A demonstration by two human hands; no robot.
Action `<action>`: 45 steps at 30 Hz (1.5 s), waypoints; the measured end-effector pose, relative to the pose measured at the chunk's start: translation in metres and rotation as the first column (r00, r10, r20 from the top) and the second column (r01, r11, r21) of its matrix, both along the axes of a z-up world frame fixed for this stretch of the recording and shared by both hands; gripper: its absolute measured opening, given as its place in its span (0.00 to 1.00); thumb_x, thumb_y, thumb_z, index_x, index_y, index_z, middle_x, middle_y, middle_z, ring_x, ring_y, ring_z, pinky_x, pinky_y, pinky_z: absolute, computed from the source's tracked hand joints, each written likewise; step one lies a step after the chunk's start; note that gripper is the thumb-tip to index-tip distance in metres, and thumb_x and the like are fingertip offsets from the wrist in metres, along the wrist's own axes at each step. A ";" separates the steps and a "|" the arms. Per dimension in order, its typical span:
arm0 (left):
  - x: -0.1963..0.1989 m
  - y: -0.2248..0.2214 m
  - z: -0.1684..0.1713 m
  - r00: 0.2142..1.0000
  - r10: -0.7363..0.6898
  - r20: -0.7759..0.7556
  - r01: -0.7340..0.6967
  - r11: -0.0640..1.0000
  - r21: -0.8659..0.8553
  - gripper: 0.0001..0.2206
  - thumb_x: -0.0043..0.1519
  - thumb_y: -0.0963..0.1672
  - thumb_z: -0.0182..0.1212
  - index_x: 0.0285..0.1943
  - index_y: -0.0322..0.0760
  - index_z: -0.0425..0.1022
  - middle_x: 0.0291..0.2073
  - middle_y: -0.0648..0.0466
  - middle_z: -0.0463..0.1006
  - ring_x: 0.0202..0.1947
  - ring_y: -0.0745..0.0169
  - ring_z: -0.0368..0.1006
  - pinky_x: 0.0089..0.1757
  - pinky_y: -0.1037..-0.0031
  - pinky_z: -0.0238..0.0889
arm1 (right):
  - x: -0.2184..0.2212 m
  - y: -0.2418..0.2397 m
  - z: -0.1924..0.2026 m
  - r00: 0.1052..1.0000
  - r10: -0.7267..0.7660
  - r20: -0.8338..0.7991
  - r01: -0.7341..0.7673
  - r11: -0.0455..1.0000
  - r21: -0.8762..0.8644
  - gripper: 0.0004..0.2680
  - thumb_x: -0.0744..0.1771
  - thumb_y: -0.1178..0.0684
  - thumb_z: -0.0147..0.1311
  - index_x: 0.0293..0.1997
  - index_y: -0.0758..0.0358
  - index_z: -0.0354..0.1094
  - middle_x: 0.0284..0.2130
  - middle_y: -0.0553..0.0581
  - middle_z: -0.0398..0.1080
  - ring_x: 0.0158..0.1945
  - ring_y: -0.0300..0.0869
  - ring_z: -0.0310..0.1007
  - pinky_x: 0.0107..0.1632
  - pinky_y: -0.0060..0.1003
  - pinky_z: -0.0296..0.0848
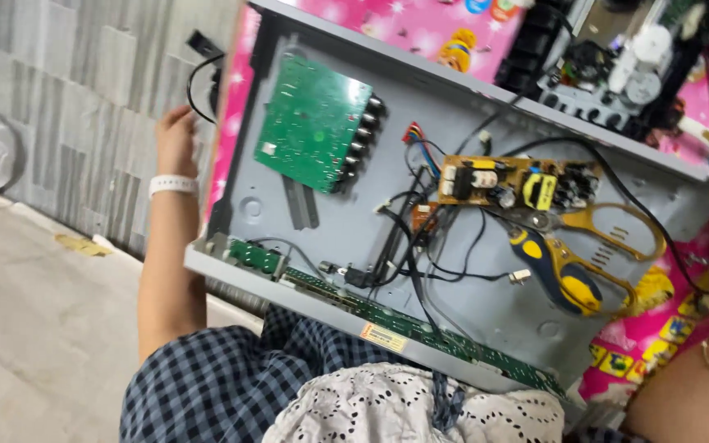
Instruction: Repairing an electronic device by inspecting, connecting, and securing a power supply board.
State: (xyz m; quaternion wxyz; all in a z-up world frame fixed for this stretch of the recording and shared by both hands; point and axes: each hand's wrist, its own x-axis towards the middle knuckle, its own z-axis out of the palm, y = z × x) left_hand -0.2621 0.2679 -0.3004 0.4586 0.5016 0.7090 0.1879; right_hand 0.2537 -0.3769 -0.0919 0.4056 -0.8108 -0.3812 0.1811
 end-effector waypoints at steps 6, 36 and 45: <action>0.044 -0.020 0.129 0.877 -0.372 0.305 0.211 0.867 0.451 0.09 0.66 0.42 0.59 0.54 0.47 0.73 0.50 0.57 0.78 0.50 0.71 0.72 0.49 0.80 0.60 | -0.030 0.058 0.072 0.982 0.079 0.169 -0.089 0.995 0.053 0.08 0.80 0.60 0.43 0.57 0.78 0.67 0.54 0.73 0.68 0.65 0.61 0.66 0.83 0.62 0.60; 0.274 -0.249 0.342 -0.050 -0.978 -0.204 0.898 -0.134 0.419 0.25 0.65 0.51 0.58 0.67 0.32 0.64 0.53 0.47 0.74 0.47 0.47 0.64 0.50 0.62 0.57 | -0.074 0.188 0.108 0.751 0.333 0.570 -0.421 0.907 0.024 0.17 0.67 0.44 0.65 0.50 0.71 0.72 0.41 0.63 0.74 0.42 0.55 0.73 0.46 0.48 0.73; 0.268 -0.245 0.348 0.142 -0.969 0.202 0.943 0.195 0.270 0.19 0.62 0.51 0.57 0.57 0.38 0.67 0.49 0.56 0.78 0.45 0.64 0.76 0.46 0.74 0.65 | -0.071 0.176 0.115 0.756 0.278 0.593 -0.403 0.911 0.087 0.22 0.66 0.35 0.61 0.54 0.67 0.70 0.52 0.68 0.67 0.55 0.56 0.69 0.61 0.57 0.74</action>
